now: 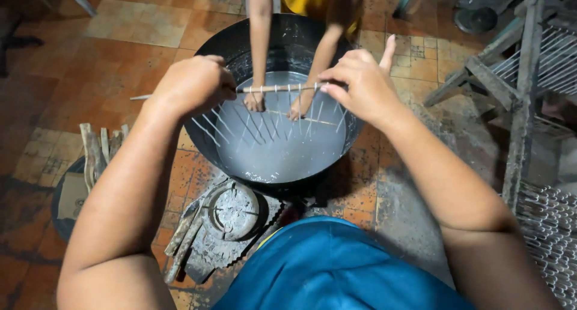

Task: Dipping racks of candle wicks into a vat of molten wax and hanging them to cool.

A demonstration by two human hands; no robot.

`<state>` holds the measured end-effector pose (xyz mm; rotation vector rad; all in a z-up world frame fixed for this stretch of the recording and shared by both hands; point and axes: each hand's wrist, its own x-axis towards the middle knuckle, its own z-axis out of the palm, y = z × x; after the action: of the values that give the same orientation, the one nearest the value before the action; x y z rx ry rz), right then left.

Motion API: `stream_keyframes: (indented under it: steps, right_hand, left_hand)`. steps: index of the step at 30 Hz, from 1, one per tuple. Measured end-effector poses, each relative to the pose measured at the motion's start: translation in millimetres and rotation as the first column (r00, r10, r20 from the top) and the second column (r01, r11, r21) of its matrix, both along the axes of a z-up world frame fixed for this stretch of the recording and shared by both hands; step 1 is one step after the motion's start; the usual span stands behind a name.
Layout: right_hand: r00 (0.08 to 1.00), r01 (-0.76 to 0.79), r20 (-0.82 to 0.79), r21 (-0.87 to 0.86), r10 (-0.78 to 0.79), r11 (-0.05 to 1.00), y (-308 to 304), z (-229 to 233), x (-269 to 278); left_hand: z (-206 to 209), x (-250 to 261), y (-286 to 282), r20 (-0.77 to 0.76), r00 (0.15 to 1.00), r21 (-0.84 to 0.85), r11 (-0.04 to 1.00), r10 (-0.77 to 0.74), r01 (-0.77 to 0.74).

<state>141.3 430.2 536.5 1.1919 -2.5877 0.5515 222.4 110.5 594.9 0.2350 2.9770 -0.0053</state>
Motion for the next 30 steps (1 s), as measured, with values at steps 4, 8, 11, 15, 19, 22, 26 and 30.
stream_keyframes:
  steps: [4,8,11,15,19,22,26,30]
  right_hand:
    - [1.000,-0.005,-0.022,-0.015,0.005,1.000,4.9,11.0,6.4]
    - [0.999,-0.014,-0.042,-0.012,0.013,1.000,12.2,12.3,3.9]
    - [0.998,-0.020,-0.058,-0.020,0.018,1.000,15.2,11.3,3.3]
    - [0.999,-0.031,-0.036,-0.032,0.030,0.999,14.0,7.5,2.4]
    - [0.999,-0.046,0.025,-0.080,0.048,0.996,8.5,8.0,7.3]
    - [0.997,-0.069,0.040,-0.079,0.072,0.994,8.2,6.2,7.1]
    - [0.998,-0.064,0.018,-0.077,0.065,0.995,5.9,0.8,2.7]
    - [0.999,-0.052,0.000,-0.085,0.052,0.995,3.9,-2.1,0.1]
  left_hand:
    - [8.8,7.0,-2.2,-0.065,0.998,-0.017,1.000,-0.022,0.020]
    - [13.3,10.7,-2.5,-0.091,0.995,-0.043,0.998,-0.039,0.035]
    - [10.1,12.4,-4.8,-0.103,0.994,-0.048,0.998,-0.042,0.037]
    - [9.7,14.7,-3.2,-0.102,0.994,-0.048,0.998,-0.034,0.029]
    - [13.7,18.3,-3.2,-0.067,0.998,-0.007,1.000,0.012,-0.012]
    - [19.6,20.8,-1.6,-0.057,0.998,-0.045,0.999,0.004,-0.007]
    - [35.4,27.6,1.5,-0.094,0.995,0.065,0.998,0.016,-0.009]
    - [33.5,27.2,-1.4,-0.449,0.890,0.188,0.967,-0.073,0.174]
